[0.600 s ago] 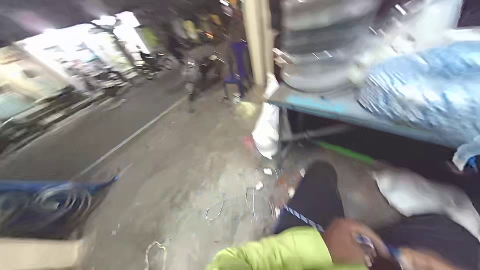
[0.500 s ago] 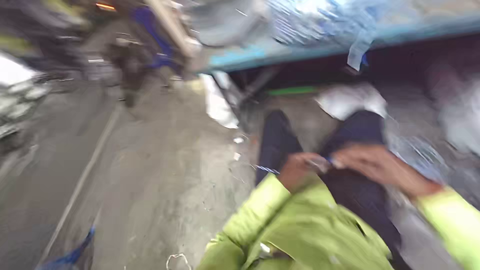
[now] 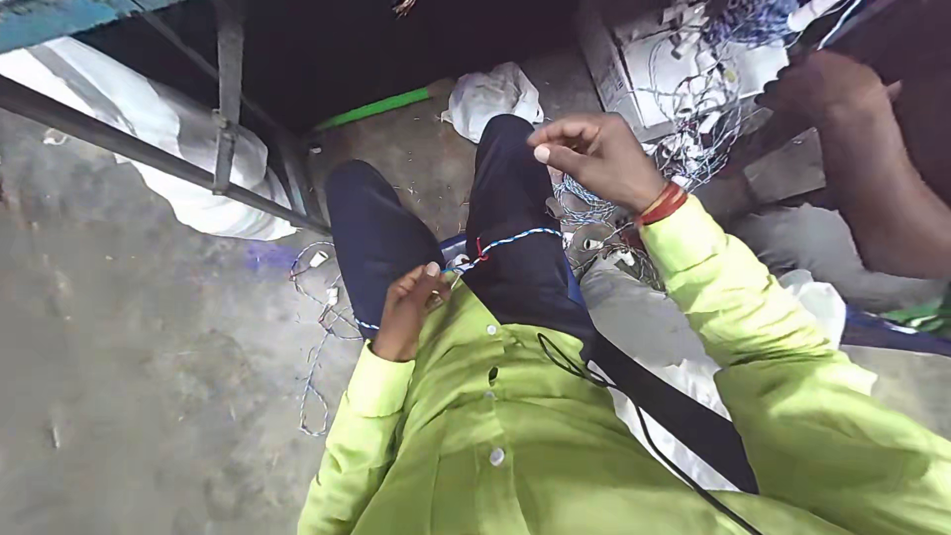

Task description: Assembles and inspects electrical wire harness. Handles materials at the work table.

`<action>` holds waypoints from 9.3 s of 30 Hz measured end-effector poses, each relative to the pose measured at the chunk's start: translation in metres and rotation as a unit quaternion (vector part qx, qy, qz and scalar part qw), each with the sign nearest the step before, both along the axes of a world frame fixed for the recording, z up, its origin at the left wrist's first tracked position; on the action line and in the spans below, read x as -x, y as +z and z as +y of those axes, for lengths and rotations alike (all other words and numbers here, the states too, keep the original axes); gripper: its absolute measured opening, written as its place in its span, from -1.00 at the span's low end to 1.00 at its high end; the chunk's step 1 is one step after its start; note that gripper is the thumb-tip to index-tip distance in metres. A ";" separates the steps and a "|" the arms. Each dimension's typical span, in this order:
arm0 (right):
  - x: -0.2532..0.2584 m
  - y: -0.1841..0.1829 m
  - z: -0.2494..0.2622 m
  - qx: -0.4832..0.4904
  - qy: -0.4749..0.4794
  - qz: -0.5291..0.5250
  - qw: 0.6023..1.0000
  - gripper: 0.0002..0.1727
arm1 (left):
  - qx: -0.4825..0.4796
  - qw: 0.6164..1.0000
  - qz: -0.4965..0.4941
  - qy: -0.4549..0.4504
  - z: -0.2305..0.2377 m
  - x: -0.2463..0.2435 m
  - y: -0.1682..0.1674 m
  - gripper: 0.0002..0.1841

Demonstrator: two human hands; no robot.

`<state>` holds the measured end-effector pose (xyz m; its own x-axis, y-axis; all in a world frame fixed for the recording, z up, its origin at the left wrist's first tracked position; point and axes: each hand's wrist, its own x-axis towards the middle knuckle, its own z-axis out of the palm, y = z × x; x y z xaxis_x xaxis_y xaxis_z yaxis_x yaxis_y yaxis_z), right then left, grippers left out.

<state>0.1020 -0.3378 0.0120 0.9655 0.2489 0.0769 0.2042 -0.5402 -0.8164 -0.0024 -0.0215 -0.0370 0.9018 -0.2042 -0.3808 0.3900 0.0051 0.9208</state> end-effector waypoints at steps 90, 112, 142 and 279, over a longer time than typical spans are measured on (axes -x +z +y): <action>0.123 -0.039 0.098 -0.157 0.028 0.037 0.986 -0.58 | -0.214 0.930 -0.296 -0.045 -0.019 0.012 0.009 -0.83; 0.134 -0.030 0.095 -0.282 -0.007 0.160 0.946 -0.57 | -0.002 0.989 -0.147 -0.031 -0.012 0.012 0.000 -0.71; 0.132 -0.038 0.104 -0.336 -0.040 0.176 0.925 -0.59 | -0.024 0.983 -0.178 -0.033 -0.010 0.018 0.001 -0.72; 0.087 -0.043 0.101 -0.088 0.043 -0.027 0.995 -0.57 | -0.329 0.802 -0.485 0.112 -0.013 0.006 -0.011 -0.87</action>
<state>0.0148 -0.2373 -0.0309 0.9345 0.3083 0.1781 0.2898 -0.3680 -0.8835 -0.0089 -0.0349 -0.0477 0.8246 -0.0381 0.5644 -0.4555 -0.6365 0.6224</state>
